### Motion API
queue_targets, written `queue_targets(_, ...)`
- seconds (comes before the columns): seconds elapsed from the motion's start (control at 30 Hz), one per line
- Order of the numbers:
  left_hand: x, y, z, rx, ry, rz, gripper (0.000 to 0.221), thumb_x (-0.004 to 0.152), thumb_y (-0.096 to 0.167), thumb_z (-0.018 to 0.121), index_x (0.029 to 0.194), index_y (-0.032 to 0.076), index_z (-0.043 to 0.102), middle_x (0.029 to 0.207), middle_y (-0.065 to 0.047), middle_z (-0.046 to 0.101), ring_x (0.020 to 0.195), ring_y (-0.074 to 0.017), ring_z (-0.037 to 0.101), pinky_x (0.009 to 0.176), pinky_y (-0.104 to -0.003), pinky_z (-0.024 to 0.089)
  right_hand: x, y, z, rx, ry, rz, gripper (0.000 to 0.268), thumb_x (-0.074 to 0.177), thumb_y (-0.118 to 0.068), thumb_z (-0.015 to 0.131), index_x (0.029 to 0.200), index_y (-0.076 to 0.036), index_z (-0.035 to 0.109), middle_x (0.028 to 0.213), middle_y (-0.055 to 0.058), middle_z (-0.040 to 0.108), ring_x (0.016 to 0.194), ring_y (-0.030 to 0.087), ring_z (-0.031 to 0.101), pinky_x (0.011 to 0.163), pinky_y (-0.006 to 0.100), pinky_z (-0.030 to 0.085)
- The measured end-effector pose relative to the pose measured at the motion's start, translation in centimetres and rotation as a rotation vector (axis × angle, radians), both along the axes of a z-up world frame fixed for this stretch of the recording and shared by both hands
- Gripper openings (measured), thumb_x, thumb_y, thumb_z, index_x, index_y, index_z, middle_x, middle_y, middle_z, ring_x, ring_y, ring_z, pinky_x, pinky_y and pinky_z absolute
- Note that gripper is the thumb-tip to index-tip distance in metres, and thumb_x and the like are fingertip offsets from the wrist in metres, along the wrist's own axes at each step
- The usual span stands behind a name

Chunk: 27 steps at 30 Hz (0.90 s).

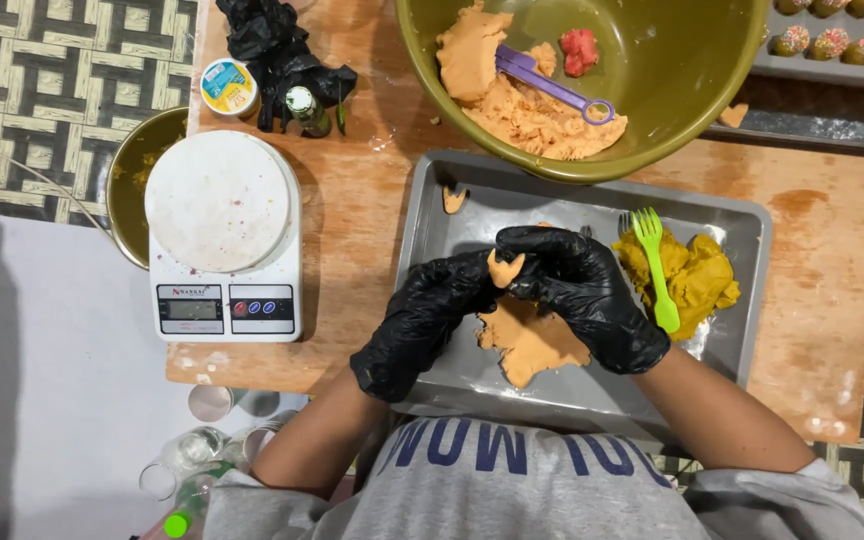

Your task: Cutting small circular shapes from a sheet of orange dough using a metal cutter and a plastic fork on a tray.

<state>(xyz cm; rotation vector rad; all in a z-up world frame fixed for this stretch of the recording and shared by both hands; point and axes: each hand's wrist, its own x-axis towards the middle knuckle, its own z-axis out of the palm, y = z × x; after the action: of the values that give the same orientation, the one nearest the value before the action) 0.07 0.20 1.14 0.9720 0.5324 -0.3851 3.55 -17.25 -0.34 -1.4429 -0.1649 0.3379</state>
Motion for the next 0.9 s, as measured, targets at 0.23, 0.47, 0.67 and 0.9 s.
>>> queue_targets(0.23, 1.4, 1.1, -2.5, 0.063, -0.181, -0.065, 0.031, 0.085, 0.01, 0.081, 0.115, 0.002, 0.076, 0.108, -0.019, 0.076, 0.09, -0.0206, 0.074, 0.084, -0.033, 0.063, 2.9, -1.2, -1.5, -0.227, -0.457, 0.158, 0.04, 0.083, 0.002, 0.082, 0.122, 0.001, 0.074, 0.1, 0.014, 0.075, 0.087, 0.023, 0.075, 0.075, 0.036, 0.06)
queue_targets(0.47, 0.8, 2.9, -2.0, 0.051, -0.061, 0.005, 0.046, 0.086, 0.009, 0.078, 0.13, -0.001, 0.067, 0.121, -0.023, 0.07, 0.101, -0.0247, 0.071, 0.092, -0.037, 0.06, 6.1, -0.6, -5.2, -0.451, -0.782, 0.207, 0.029, 0.092, -0.009, 0.079, 0.119, -0.001, 0.074, 0.11, 0.019, 0.073, 0.098, 0.041, 0.072, 0.082, 0.047, 0.06)
queue_targets(0.67, -1.6, 4.0, 1.4, 0.17, 0.029, -0.067, 0.069, 0.086, 0.016, 0.078, 0.148, 0.002, 0.051, 0.146, -0.021, 0.059, 0.13, -0.0265, 0.061, 0.113, -0.038, 0.049, 6.6, -0.7, -2.4, -0.803, -0.883, 0.308, 0.042, 0.091, -0.003, 0.076, 0.132, 0.0, 0.067, 0.122, 0.024, 0.07, 0.112, 0.045, 0.066, 0.093, 0.055, 0.058)
queue_targets(0.9, -0.6, 2.9, -9.0, 1.688, -1.139, 0.011, 0.043, 0.09, 0.024, 0.075, 0.131, 0.013, 0.067, 0.13, -0.017, 0.068, 0.12, -0.034, 0.066, 0.105, -0.044, 0.054, 4.6, -0.5, -2.8, -0.774, -0.739, 0.12, 0.034, 0.088, -0.001, 0.082, 0.12, 0.002, 0.073, 0.117, 0.024, 0.073, 0.109, 0.042, 0.069, 0.092, 0.047, 0.059)
